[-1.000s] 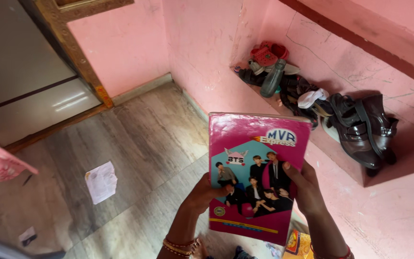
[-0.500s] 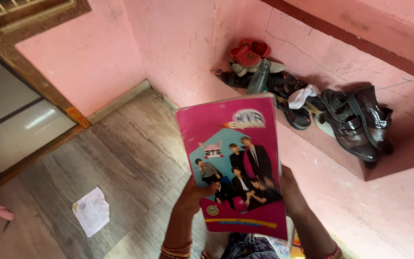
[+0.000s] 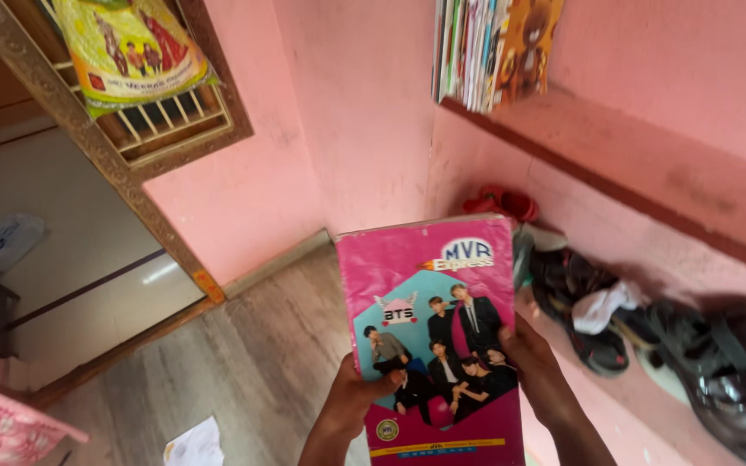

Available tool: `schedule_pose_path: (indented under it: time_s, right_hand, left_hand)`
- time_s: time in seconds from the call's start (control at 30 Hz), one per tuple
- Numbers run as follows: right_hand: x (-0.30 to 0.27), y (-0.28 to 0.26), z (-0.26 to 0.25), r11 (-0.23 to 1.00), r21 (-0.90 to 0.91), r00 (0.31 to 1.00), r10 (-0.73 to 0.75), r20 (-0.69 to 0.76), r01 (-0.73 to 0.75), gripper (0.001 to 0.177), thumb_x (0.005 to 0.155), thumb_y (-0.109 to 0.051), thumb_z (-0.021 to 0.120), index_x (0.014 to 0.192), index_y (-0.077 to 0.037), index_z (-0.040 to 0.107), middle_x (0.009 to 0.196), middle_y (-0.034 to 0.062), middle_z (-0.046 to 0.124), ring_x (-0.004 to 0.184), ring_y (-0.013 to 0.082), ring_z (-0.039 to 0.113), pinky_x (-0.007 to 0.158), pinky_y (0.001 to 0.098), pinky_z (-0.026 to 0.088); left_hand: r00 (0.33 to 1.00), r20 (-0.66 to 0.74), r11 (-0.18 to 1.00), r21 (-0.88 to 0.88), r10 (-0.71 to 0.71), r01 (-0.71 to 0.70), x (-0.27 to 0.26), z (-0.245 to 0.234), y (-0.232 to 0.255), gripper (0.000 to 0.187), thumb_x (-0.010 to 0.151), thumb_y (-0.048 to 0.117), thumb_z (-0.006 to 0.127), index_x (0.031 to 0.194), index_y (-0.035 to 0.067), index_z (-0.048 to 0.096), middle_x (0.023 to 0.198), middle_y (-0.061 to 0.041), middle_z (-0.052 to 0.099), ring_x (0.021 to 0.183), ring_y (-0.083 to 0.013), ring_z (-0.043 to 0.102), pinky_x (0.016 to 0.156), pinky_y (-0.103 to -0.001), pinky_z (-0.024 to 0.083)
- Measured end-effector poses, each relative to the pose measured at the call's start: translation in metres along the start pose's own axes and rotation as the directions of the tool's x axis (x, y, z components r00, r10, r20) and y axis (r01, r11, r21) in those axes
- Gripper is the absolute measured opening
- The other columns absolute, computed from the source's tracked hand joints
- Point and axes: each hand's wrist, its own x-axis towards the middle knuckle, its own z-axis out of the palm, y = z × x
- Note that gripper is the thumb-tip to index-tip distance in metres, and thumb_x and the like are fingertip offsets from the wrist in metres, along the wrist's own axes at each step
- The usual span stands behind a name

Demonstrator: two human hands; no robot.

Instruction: The person picks up notebooks from a chair and places them onto a wall-mounted shelf one by one.

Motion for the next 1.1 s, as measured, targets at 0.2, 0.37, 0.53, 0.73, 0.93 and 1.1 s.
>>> schedule_pose_path:
  time_s: [0.2, 0.37, 0.53, 0.73, 0.93, 1.1]
  right_hand:
    - [0.058, -0.020, -0.068, 0.945, -0.316, 0.997, -0.078, 0.010, 0.078, 0.047, 0.091, -0.022, 0.068, 0.135, -0.007, 0.059, 0.124, 0.0114, 0.069, 0.107, 0.0178, 0.064, 0.089, 0.0360, 0.053]
    - [0.068, -0.053, -0.068, 0.664, -0.664, 0.806, -0.572, -0.154, 0.344, 0.055, 0.081, -0.024, 0.075, 0.131, -0.009, 0.059, 0.140, 0.0114, 0.061, 0.128, 0.0229, 0.060, 0.102, 0.0339, 0.048]
    - [0.076, -0.082, -0.044, -0.072, -0.915, 0.436, -0.863, 0.257, 0.397, 0.065, 0.079, -0.048, 0.076, 0.134, -0.017, 0.060, 0.155, 0.0217, 0.041, 0.141, 0.0454, 0.038, 0.112, 0.0522, 0.030]
    - [0.119, -0.060, -0.030, -0.090, -0.864, 0.548, -0.740, 0.390, 0.494, 0.093, 0.075, -0.059, 0.081, 0.144, -0.005, 0.050, 0.156, 0.0287, 0.035, 0.143, 0.0471, 0.036, 0.110, 0.0581, 0.030]
    - [0.163, -0.046, -0.028, -0.045, -0.860, 0.588, -0.711, 0.385, 0.508, 0.098, 0.071, -0.032, 0.083, 0.147, 0.008, 0.035, 0.152, 0.0401, 0.030, 0.141, 0.0538, 0.035, 0.109, 0.0543, 0.039]
    - [0.179, -0.059, -0.012, 0.049, -0.846, 0.584, -0.744, 0.324, 0.531, 0.107, 0.070, -0.021, 0.083, 0.150, 0.013, 0.020, 0.154, 0.0444, 0.017, 0.141, 0.0612, 0.030, 0.110, 0.0552, 0.038]
  left_hand:
    - [0.985, -0.077, 0.986, -0.046, 0.157, -0.161, 0.078, 0.028, 0.002, 0.021, 0.087, 0.004, 0.076, 0.106, -0.004, 0.071, 0.091, -0.007, 0.073, 0.085, -0.0153, 0.065, 0.080, -0.030, 0.052]
    - [0.994, -0.081, 0.959, -0.270, 0.069, -0.089, 0.129, 0.066, 0.001, 0.033, 0.091, 0.005, 0.067, 0.123, -0.001, 0.063, 0.106, -0.005, 0.070, 0.095, -0.0131, 0.063, 0.086, -0.032, 0.050]
    - [0.982, -0.019, 0.931, -0.315, 0.186, -0.183, 0.177, 0.097, 0.016, 0.036, 0.096, 0.008, 0.067, 0.128, -0.003, 0.060, 0.113, -0.007, 0.068, 0.103, -0.0157, 0.062, 0.092, -0.035, 0.048]
    - [0.947, 0.092, 0.930, -0.239, 0.309, -0.280, 0.217, 0.129, 0.042, 0.045, 0.092, 0.014, 0.070, 0.132, -0.002, 0.058, 0.121, -0.009, 0.071, 0.111, -0.0172, 0.065, 0.098, -0.034, 0.050]
    - [0.877, 0.302, 0.928, -0.109, 0.373, -0.357, 0.245, 0.134, 0.052, 0.049, 0.092, 0.017, 0.076, 0.133, -0.002, 0.057, 0.125, -0.008, 0.069, 0.116, -0.0153, 0.064, 0.102, -0.033, 0.052]
    - [0.760, 0.534, 0.917, -0.077, 0.369, -0.391, 0.254, 0.140, 0.092, 0.051, 0.099, 0.020, 0.075, 0.140, 0.000, 0.053, 0.120, -0.003, 0.064, 0.110, -0.0109, 0.060, 0.098, -0.027, 0.052]
